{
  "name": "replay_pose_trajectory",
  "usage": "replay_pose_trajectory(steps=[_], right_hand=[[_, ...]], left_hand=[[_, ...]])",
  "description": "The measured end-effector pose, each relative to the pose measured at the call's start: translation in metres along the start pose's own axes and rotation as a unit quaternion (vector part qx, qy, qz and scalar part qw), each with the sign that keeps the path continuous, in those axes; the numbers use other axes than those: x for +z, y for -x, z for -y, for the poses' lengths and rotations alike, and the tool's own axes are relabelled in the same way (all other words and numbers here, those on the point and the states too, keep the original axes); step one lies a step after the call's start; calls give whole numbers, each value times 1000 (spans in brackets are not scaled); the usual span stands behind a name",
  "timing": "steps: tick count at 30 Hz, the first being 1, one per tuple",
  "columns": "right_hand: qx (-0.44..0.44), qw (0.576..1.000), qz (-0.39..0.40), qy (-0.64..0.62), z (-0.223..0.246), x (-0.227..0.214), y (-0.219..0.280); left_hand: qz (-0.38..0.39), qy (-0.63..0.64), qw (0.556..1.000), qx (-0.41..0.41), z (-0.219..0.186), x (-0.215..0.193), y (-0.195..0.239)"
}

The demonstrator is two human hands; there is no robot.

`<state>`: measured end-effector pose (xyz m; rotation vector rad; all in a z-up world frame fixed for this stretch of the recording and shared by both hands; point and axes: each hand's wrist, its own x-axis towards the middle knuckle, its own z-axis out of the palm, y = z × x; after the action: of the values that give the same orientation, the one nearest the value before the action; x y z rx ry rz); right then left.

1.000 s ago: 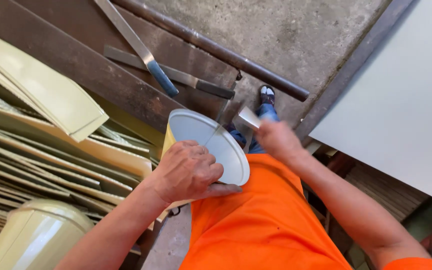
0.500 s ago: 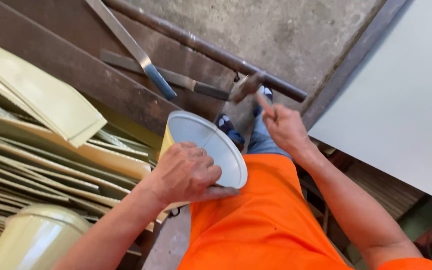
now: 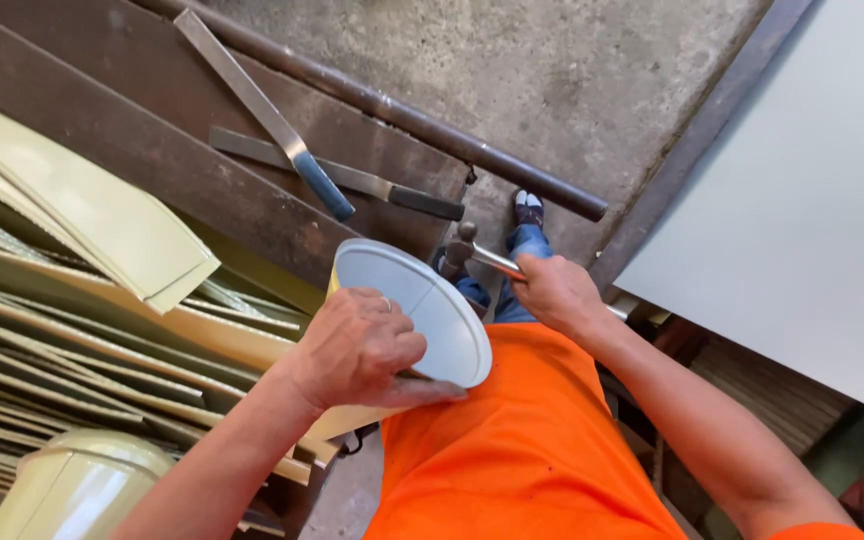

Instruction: Use a hammer to shape and flatten the edge of a metal cone against a metal rod.

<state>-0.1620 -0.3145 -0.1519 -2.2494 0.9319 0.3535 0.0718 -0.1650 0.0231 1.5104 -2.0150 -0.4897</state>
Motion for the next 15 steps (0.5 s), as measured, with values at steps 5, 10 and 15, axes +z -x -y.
replay_pose_trajectory(steps=[5, 10, 15], right_hand=[[5, 983, -83, -162, -14, -16, 11], [25, 961, -209, -177, -11, -30, -2], [94, 950, -221, -198, -3, -22, 8]], left_hand=[[13, 11, 1000, -14, -11, 9, 2], [18, 22, 1000, -9, -19, 21, -1], [28, 14, 1000, -3, -20, 19, 0]])
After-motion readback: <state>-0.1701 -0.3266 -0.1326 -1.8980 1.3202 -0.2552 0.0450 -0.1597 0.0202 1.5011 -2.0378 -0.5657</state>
